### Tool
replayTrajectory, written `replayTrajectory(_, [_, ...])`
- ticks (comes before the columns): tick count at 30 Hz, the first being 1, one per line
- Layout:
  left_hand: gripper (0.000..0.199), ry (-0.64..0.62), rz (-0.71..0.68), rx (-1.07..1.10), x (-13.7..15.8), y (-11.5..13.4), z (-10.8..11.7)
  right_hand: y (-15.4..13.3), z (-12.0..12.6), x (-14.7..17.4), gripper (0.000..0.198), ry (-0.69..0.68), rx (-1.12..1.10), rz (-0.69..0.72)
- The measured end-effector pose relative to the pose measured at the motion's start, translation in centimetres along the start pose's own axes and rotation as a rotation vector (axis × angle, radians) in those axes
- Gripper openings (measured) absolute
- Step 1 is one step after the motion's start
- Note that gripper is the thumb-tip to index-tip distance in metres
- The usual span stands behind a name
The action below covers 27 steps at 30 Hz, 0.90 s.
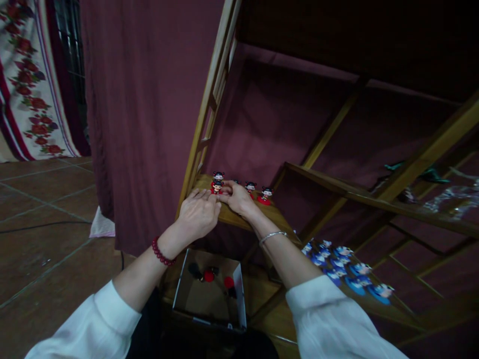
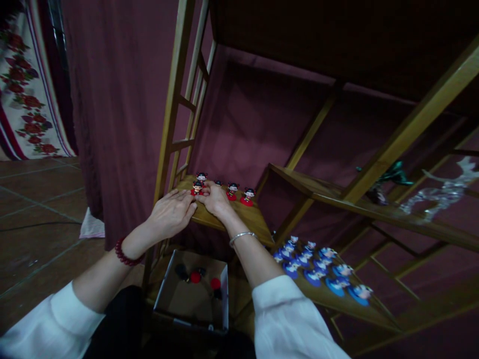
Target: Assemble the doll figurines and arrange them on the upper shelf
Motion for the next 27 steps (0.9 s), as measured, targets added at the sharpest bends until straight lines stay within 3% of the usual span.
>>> replayTrajectory(6, [0.039, -0.033, -0.003, -0.080, 0.1, -0.1, -0.1, 0.0, 0.0, 0.1, 0.046, 0.008, 0.006, -0.011])
replayTrajectory(17, [0.038, 0.047, -0.036, -0.127, 0.2, -0.4, -0.7, -0.2, -0.1, 0.3, 0.044, 0.015, 0.013, -0.036])
replayTrajectory(24, [0.035, 0.077, -0.029, -0.120, 0.3, -0.4, -0.6, -0.3, 0.7, 1.1, 0.022, 0.079, 0.075, -0.034])
replayTrajectory(27, [0.034, 0.084, -0.027, -0.108, 0.3, -0.3, -0.5, 0.0, 1.2, 1.4, 0.023, 0.114, 0.189, -0.041])
Point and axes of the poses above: each hand's wrist, its own x-axis away from the middle knuckle, its own z-axis out of the back of the hand, y = z × x, the point moved 1 cm from there along -x, towards the middle knuckle, and after that the axes turned 3 degrees about -y, right-handed, at the moved point
